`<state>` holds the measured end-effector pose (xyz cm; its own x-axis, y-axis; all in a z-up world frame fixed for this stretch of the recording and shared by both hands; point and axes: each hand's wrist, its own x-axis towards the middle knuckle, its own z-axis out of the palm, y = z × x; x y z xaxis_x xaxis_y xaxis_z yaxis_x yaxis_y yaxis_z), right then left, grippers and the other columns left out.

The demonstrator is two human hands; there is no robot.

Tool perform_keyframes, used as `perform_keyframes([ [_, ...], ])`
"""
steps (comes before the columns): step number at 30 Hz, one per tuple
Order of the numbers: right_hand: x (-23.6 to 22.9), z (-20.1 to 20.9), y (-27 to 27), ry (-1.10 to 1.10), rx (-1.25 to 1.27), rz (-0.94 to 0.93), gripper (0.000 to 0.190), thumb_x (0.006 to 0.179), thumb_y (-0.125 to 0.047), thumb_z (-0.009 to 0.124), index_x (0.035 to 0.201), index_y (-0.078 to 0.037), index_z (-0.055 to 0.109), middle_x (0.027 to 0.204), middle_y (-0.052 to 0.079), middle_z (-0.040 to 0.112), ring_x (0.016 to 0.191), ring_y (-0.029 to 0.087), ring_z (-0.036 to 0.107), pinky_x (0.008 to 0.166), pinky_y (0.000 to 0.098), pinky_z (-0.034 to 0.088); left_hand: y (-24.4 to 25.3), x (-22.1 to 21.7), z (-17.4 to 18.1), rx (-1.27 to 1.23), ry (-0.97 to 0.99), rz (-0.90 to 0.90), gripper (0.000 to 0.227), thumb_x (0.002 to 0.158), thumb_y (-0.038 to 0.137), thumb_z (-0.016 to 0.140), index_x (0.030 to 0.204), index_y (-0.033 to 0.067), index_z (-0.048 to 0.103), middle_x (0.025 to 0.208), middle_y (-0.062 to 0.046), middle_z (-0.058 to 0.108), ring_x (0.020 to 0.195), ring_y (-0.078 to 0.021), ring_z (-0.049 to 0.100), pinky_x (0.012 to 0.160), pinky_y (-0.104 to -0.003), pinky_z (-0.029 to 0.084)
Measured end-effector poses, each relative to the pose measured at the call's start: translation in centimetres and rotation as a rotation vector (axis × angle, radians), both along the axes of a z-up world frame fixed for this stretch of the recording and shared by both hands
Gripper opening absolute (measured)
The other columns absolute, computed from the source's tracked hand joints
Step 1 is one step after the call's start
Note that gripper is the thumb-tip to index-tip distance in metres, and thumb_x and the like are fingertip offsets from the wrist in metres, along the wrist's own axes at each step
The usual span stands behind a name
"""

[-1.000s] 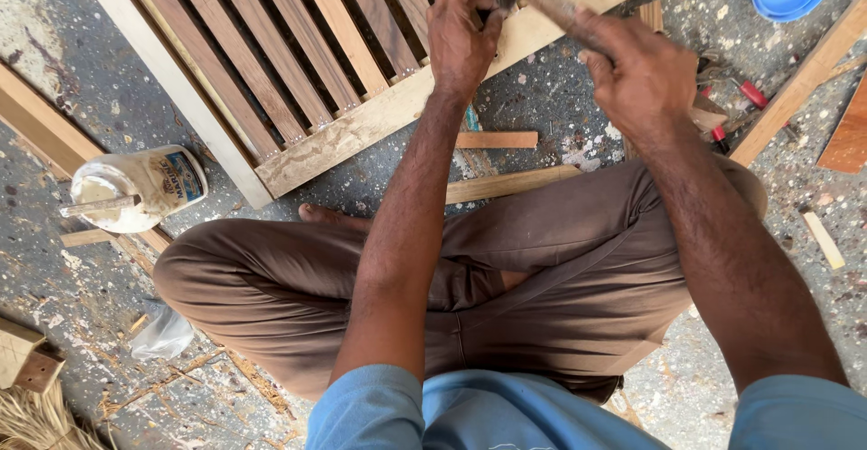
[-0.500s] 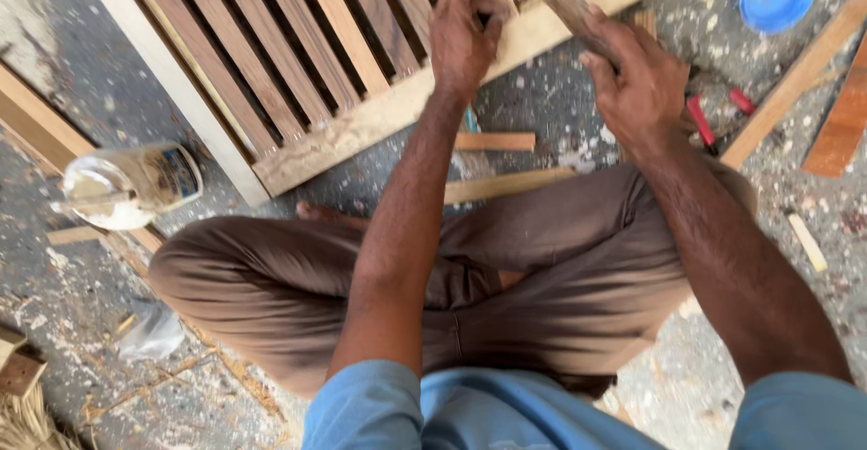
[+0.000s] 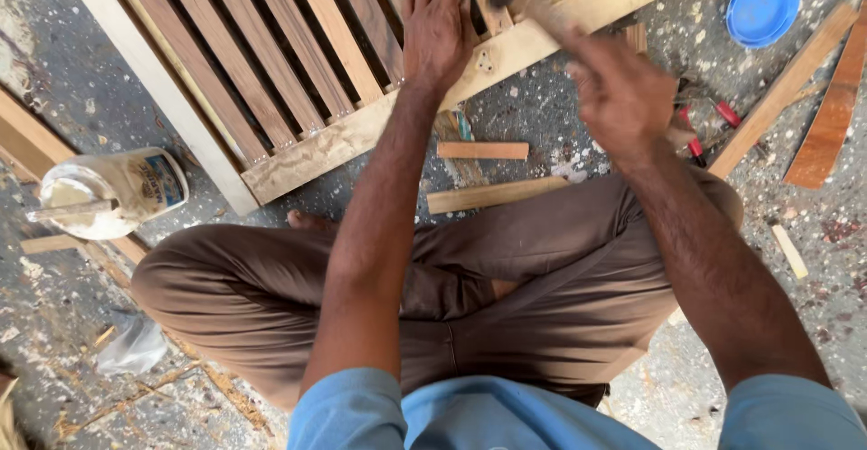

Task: The person assembles a wooden slatted frame by applying glue to wooden strips and hammering them into a larger frame structure.

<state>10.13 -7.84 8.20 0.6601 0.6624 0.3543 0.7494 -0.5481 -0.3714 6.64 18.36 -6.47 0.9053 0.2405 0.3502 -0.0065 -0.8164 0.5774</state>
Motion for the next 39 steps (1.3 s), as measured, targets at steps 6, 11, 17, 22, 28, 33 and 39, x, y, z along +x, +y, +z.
perform_keyframes([
  [6,0.3,1.6,0.6,0.009,0.116,0.016,0.027,0.116,-0.016,0.073,0.143,-0.012,0.070,0.113,0.010,0.078,0.082,0.014,0.074,0.059,0.0239,0.058,-0.6,-0.3,1.3,0.017,-0.015,0.070,0.074,0.092,0.002,0.057,0.159,0.0151,0.027,0.141,-0.015,0.065,0.142,-0.0344,0.045,0.121,-0.058,0.029],
  [11,-0.5,3.2,1.4,-0.024,-0.077,0.050,0.032,0.107,-0.005,0.074,0.138,-0.011,0.070,0.099,0.007,0.073,0.073,0.015,0.066,0.054,0.0288,0.053,-0.4,-0.1,0.3,-0.029,0.041,0.056,0.067,0.099,0.004,0.059,0.157,0.0107,0.027,0.135,-0.013,0.068,0.139,-0.0361,0.049,0.120,-0.058,0.032],
  [17,-0.4,5.2,2.5,0.026,-0.110,0.026,0.043,0.099,-0.001,0.080,0.139,-0.013,0.071,0.102,0.009,0.076,0.076,0.015,0.068,0.058,0.0302,0.055,0.0,1.2,1.2,0.009,-0.053,0.091,0.069,0.093,0.003,0.059,0.155,0.0119,0.031,0.137,-0.016,0.067,0.136,-0.0354,0.050,0.116,-0.056,0.033],
  [22,0.4,2.4,2.2,0.112,0.083,0.090,0.038,0.103,0.001,0.077,0.139,-0.009,0.069,0.110,0.011,0.075,0.089,0.018,0.075,0.070,0.0283,0.065,-0.3,0.8,-0.5,0.039,0.243,0.054,0.047,0.108,0.009,0.054,0.151,0.0140,0.035,0.131,-0.012,0.069,0.137,-0.0299,0.053,0.127,-0.054,0.033],
  [28,-0.2,2.2,1.0,0.271,-0.003,-0.063,0.037,0.106,-0.004,0.080,0.141,-0.010,0.069,0.128,0.014,0.076,0.094,0.017,0.077,0.069,0.0284,0.063,-0.6,0.2,-0.5,-0.026,0.181,0.038,0.055,0.105,0.003,0.048,0.156,0.0109,0.030,0.133,-0.006,0.071,0.135,-0.0278,0.052,0.120,-0.051,0.034],
  [33,0.2,2.5,1.3,0.207,-0.249,-0.038,0.049,0.098,-0.008,0.085,0.144,-0.011,0.069,0.119,0.017,0.075,0.099,0.027,0.074,0.083,0.0405,0.062,-0.4,0.2,-0.3,0.024,-0.020,0.077,0.066,0.100,0.006,0.054,0.159,0.0102,0.024,0.138,-0.012,0.067,0.140,-0.0341,0.048,0.118,-0.058,0.032],
  [39,0.1,3.8,0.9,0.220,0.170,0.012,0.045,0.110,0.001,0.073,0.149,-0.016,0.057,0.133,0.016,0.069,0.121,0.026,0.074,0.098,0.0367,0.063,-0.9,0.4,-2.0,0.096,0.471,0.030,0.050,0.113,0.019,0.051,0.159,0.0157,0.031,0.137,-0.011,0.068,0.141,-0.0291,0.052,0.134,-0.055,0.029],
])
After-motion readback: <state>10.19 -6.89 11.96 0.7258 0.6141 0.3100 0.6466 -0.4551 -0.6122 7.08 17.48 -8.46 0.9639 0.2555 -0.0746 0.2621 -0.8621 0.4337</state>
